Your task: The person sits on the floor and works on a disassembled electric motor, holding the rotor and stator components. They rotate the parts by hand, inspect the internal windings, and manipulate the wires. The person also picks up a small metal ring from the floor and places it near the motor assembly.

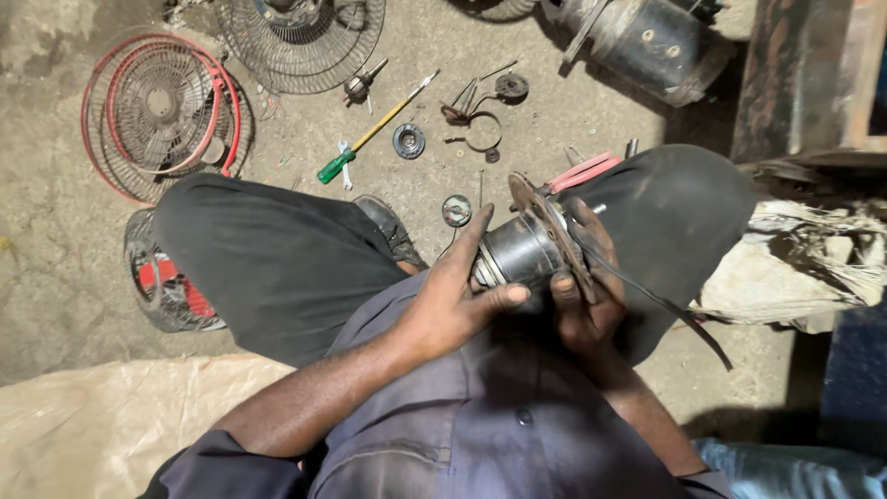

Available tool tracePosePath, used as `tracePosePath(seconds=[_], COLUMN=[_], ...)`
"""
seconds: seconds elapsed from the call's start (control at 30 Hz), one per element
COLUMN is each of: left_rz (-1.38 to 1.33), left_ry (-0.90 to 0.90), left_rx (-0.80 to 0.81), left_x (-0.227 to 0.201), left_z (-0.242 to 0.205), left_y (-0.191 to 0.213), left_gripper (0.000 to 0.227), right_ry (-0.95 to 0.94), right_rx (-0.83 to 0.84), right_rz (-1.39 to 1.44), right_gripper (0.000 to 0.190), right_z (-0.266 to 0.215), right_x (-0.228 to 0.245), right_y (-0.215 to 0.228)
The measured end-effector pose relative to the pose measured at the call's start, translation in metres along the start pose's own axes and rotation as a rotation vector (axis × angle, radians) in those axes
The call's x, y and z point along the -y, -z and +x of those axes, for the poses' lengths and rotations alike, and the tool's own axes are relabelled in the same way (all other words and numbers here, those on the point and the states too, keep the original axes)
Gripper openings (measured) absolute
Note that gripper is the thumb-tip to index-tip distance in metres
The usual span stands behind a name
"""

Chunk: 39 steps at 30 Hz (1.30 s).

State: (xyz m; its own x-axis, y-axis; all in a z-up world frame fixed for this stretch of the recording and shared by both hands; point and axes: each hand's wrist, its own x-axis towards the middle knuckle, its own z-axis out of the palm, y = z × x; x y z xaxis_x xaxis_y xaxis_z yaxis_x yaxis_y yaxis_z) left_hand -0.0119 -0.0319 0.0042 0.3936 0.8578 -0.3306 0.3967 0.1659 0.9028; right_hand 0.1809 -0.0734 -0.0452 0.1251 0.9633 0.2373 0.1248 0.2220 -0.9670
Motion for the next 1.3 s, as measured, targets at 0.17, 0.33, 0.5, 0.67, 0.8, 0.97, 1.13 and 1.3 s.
tracePosePath(seconds=[0.17,0.33,0.5,0.67,0.8,0.97,1.13,1.3], left_rz=[0.171,0.136,0.222,0.497,0.55,0.543,0.463,0.464], left_ry=[0.036,0.001,-0.194,-0.358,-0.469,-0.478,-0.436,-0.428], left_rx=[-0.031,-0.068,-0.083,-0.196,-0.216,-0.247,-0.252,-0.21], left_x=[-0.004,-0.003,-0.001,0.003,0.007,0.01,0.013,0.014], left_z=[-0.002,0.002,0.005,0.012,0.01,0.01,0.01,0.008], left_y=[-0.011,-0.011,-0.01,-0.005,-0.001,-0.002,-0.009,-0.01], left_gripper=[0.106,0.1,0.104,0.096,0.094,0.093,0.098,0.105], right_ry=[-0.061,-0.072,-0.15,-0.236,-0.238,-0.181,-0.124,-0.088], right_rx=[-0.061,-0.071,-0.098,-0.121,-0.1,-0.072,-0.044,-0.083], right_rz=[0.037,0.097,0.146,0.264,0.266,0.14,0.047,0.042], right_gripper=[0.06,0.059,0.066,0.067,0.066,0.06,0.053,0.051], right_z=[0.0,0.001,-0.003,0.0,-0.002,0.001,0.004,0.002], right_x=[-0.01,-0.013,-0.008,-0.008,-0.01,-0.01,-0.007,-0.011], right_y=[0.001,-0.001,-0.003,-0.009,-0.009,-0.006,-0.002,-0.002])
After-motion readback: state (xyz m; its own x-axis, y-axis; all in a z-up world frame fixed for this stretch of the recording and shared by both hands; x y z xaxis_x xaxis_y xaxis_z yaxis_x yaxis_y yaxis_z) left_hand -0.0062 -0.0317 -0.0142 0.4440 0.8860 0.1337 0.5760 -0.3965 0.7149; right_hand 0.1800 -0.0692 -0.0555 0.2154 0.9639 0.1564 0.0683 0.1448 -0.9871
